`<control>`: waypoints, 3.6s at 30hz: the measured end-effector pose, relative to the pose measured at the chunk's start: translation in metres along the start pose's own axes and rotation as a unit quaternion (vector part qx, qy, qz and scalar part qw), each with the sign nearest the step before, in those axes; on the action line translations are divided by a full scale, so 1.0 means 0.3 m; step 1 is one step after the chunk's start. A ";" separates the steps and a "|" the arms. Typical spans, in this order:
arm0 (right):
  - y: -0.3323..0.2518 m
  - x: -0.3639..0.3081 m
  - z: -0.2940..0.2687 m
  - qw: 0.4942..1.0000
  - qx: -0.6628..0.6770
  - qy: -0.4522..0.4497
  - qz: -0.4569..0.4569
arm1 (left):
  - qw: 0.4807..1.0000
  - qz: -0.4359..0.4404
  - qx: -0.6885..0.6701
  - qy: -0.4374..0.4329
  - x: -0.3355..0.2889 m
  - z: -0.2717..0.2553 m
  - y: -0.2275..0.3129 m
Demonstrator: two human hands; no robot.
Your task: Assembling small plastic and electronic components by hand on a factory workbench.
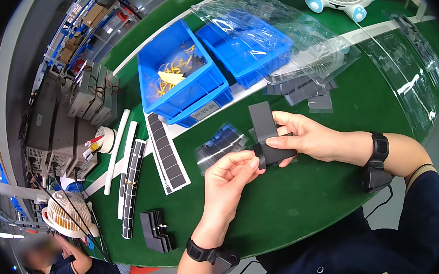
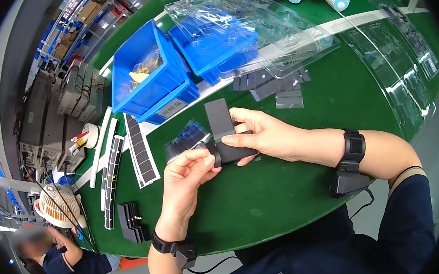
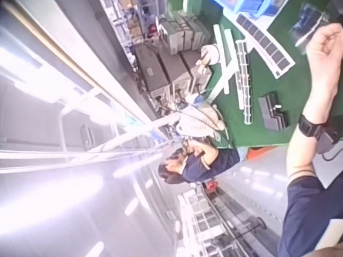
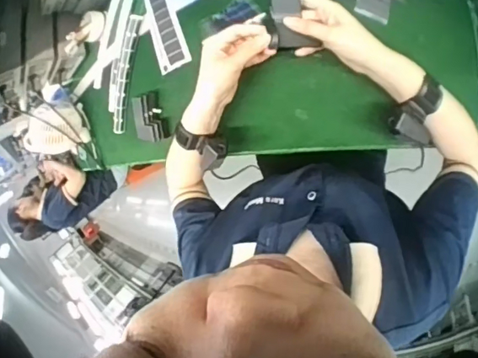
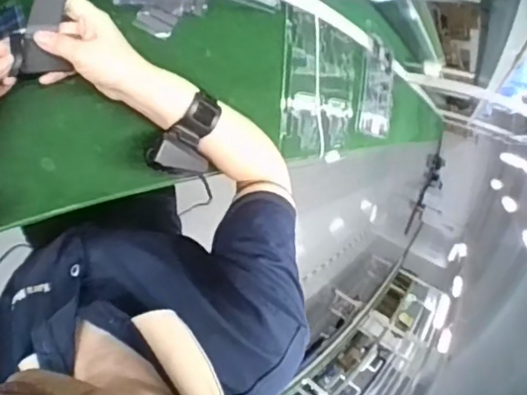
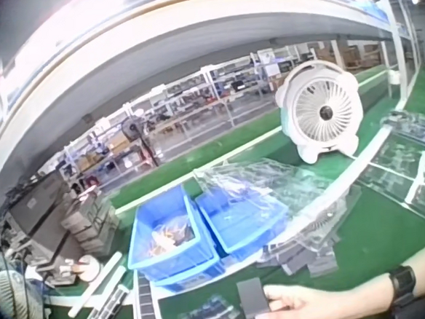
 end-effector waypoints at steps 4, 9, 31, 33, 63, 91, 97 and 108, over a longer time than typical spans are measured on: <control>0.002 0.000 0.005 1.000 -0.015 -0.001 0.002 | 0.998 0.052 0.032 -0.007 0.003 0.006 0.011; 0.010 -0.006 0.002 1.000 0.000 -0.009 -0.003 | 0.996 0.066 0.061 0.016 0.004 0.005 0.019; 0.028 0.014 0.007 1.000 0.014 -0.022 -0.011 | 0.998 0.039 0.039 0.033 0.003 0.006 0.001; 0.029 0.015 0.006 1.000 0.015 -0.020 -0.009 | 0.998 0.038 0.038 0.033 0.003 0.006 -0.001; 0.022 0.008 0.012 0.998 0.031 0.004 -0.047 | 0.998 0.049 0.042 0.025 -0.001 0.014 0.002; 0.034 -0.007 0.052 0.997 -0.044 0.009 -0.070 | 0.977 0.142 0.144 0.070 0.009 -0.042 0.070; 0.027 -0.013 0.056 0.998 -0.025 -0.006 -0.052 | 0.984 0.039 0.173 0.025 0.013 -0.019 0.041; 0.028 -0.010 0.048 0.998 -0.031 0.003 -0.048 | 0.942 0.188 0.278 -0.021 -0.014 0.027 0.100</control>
Point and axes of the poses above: each hand's wrist, its own x-axis towards the middle knuckle, its own z-axis out of the palm, y = z × x, the point moved 6 cm from there along x, towards the middle knuckle, and after that the axes turned 12 degrees about z, right-handed, at the moved point
